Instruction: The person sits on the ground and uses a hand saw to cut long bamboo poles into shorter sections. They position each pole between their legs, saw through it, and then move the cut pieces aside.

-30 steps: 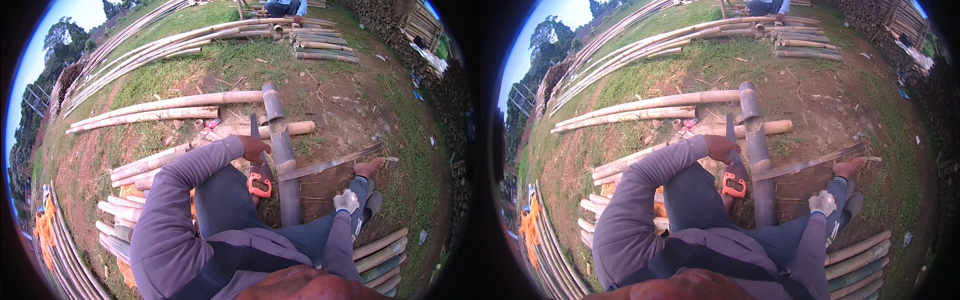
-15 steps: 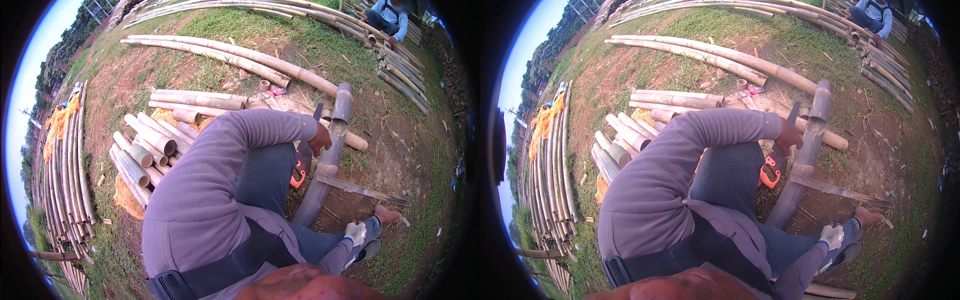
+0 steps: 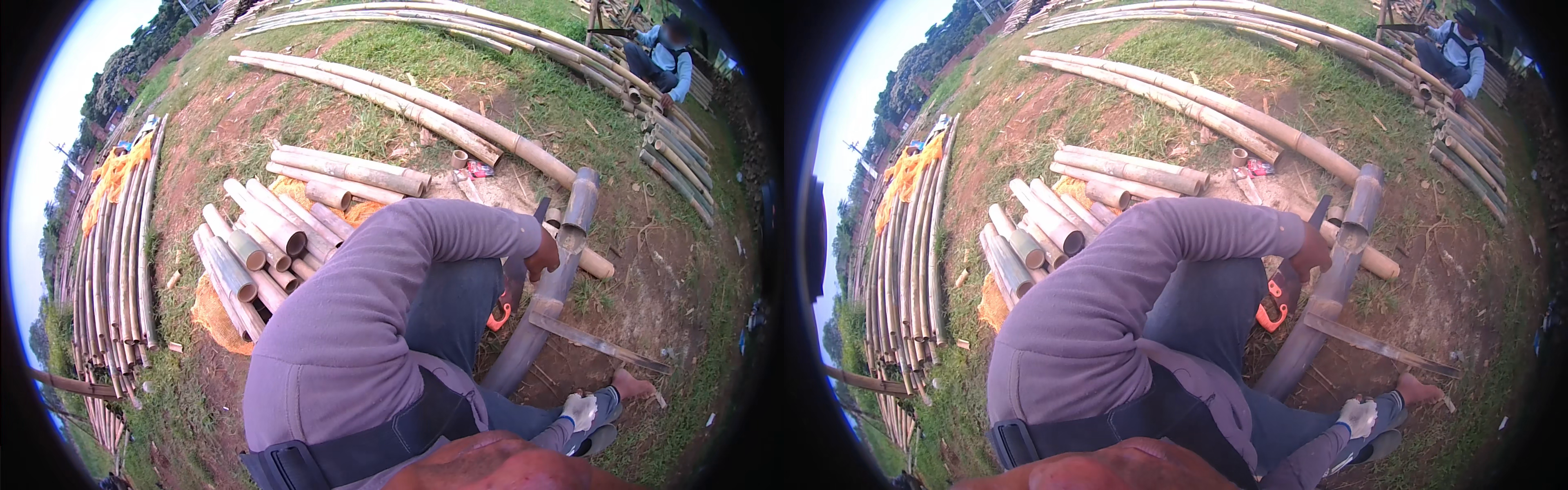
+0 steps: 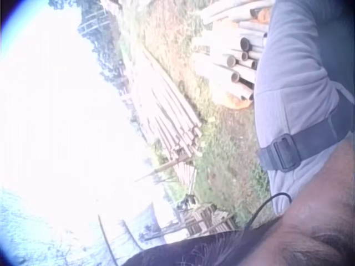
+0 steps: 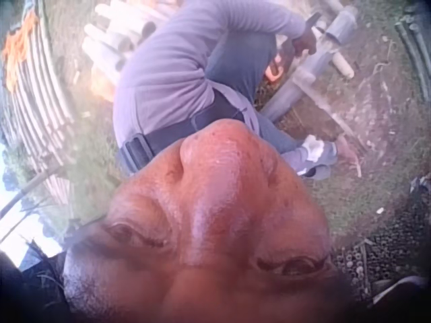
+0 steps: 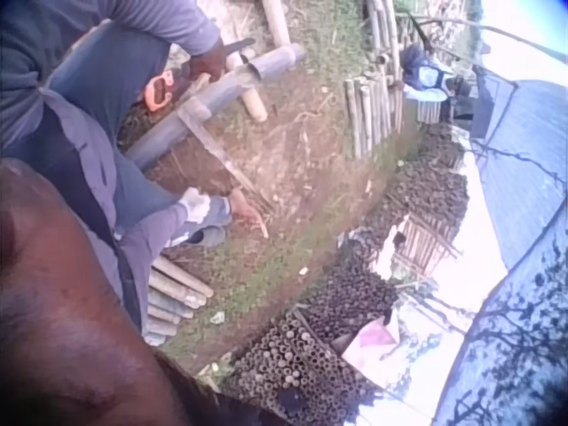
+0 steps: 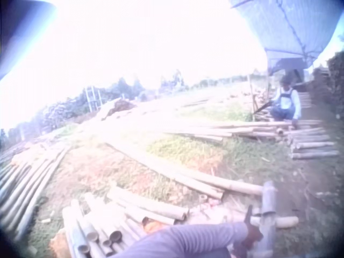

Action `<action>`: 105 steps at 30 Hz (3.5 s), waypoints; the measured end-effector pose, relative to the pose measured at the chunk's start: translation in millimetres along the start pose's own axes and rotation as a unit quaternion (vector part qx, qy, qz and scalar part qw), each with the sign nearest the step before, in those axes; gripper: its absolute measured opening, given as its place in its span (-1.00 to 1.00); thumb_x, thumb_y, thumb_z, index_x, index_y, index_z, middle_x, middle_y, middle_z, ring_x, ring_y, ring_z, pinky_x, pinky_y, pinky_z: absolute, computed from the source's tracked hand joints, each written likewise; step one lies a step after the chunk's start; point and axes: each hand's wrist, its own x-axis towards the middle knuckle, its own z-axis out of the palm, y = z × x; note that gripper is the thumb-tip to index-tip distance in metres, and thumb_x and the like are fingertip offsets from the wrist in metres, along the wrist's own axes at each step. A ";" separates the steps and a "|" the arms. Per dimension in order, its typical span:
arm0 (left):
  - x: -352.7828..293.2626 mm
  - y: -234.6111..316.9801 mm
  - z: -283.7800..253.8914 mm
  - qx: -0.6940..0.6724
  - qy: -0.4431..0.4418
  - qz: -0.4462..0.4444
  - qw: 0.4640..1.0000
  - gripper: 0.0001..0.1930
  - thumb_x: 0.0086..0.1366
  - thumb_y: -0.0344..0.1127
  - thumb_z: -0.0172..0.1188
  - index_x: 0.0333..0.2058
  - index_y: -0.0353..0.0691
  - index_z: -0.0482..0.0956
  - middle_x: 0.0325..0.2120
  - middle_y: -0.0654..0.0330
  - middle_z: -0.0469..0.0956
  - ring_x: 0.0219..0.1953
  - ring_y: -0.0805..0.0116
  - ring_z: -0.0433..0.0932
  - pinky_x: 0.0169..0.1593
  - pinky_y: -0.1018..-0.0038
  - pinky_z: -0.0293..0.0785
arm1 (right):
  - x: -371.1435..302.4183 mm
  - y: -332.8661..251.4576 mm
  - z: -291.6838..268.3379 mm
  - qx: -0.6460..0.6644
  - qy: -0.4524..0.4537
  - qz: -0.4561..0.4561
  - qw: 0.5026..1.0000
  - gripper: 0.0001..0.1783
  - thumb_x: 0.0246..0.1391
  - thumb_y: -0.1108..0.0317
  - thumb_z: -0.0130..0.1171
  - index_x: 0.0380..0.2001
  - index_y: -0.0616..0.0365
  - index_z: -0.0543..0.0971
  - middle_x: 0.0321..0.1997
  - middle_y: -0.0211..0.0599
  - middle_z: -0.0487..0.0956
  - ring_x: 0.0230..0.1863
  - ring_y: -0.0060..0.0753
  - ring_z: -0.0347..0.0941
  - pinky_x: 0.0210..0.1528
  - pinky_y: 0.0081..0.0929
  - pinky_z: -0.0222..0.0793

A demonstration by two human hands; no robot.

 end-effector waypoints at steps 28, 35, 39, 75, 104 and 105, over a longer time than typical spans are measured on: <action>-1.9 6.1 -7.7 -0.001 -0.006 -0.008 1.000 -0.26 0.18 0.10 0.48 0.26 -0.14 0.61 0.02 -0.15 0.71 0.14 -0.17 0.66 0.21 0.01 0.55 | 4.7 4.1 7.0 -0.020 0.005 0.010 1.000 -0.60 0.23 -0.03 0.36 0.03 -0.12 0.76 0.07 -0.17 0.77 0.12 0.03 0.71 0.12 0.06 0.60; -4.0 4.8 -5.1 -0.009 -0.001 -0.004 1.000 -0.26 0.19 0.11 0.48 0.26 -0.17 0.61 0.04 -0.15 0.70 0.16 -0.16 0.65 0.23 0.02 0.54 | 4.1 5.1 7.2 -0.014 0.002 0.001 1.000 -0.60 0.23 -0.02 0.35 0.03 -0.12 0.76 0.05 -0.17 0.78 0.11 0.04 0.71 0.11 0.06 0.60; -3.2 -0.4 3.0 -0.022 0.006 -0.008 1.000 -0.26 0.21 0.15 0.48 0.26 -0.14 0.60 0.04 -0.13 0.71 0.16 -0.15 0.65 0.23 0.03 0.54 | -5.0 -2.1 -1.9 -0.005 0.002 0.000 1.000 -0.62 0.21 0.01 0.37 0.01 -0.10 0.77 0.03 -0.17 0.78 0.10 0.06 0.71 0.10 0.07 0.59; -48.2 24.5 -35.5 -0.047 -0.007 -0.039 0.998 -0.31 0.29 0.11 0.42 0.31 -0.06 0.51 -0.17 -0.03 0.77 0.00 -0.12 0.73 0.13 0.01 0.60 | 9.8 4.8 7.2 0.028 -0.009 0.014 0.999 -0.67 0.11 0.01 0.35 -0.15 -0.09 0.82 -0.01 -0.19 0.79 0.14 -0.02 0.68 0.37 0.03 0.37; -48.9 24.6 -43.4 -0.067 -0.031 -0.041 0.996 -0.22 0.29 0.16 0.42 0.35 -0.15 0.49 -0.08 -0.23 0.73 0.08 -0.27 0.68 0.19 -0.03 0.56 | 7.4 5.9 7.0 0.037 0.031 0.012 0.999 -0.69 0.11 0.02 0.33 -0.20 -0.09 0.81 -0.04 -0.19 0.79 0.13 0.03 0.66 0.39 0.11 0.33; -49.1 24.6 -42.9 -0.067 -0.032 -0.041 0.996 -0.22 0.29 0.17 0.42 0.35 -0.15 0.49 -0.07 -0.23 0.73 0.09 -0.27 0.68 0.19 -0.03 0.56 | 7.5 6.3 8.6 0.036 0.032 0.012 0.999 -0.70 0.11 0.02 0.33 -0.20 -0.10 0.82 -0.05 -0.19 0.79 0.13 0.02 0.66 0.39 0.11 0.34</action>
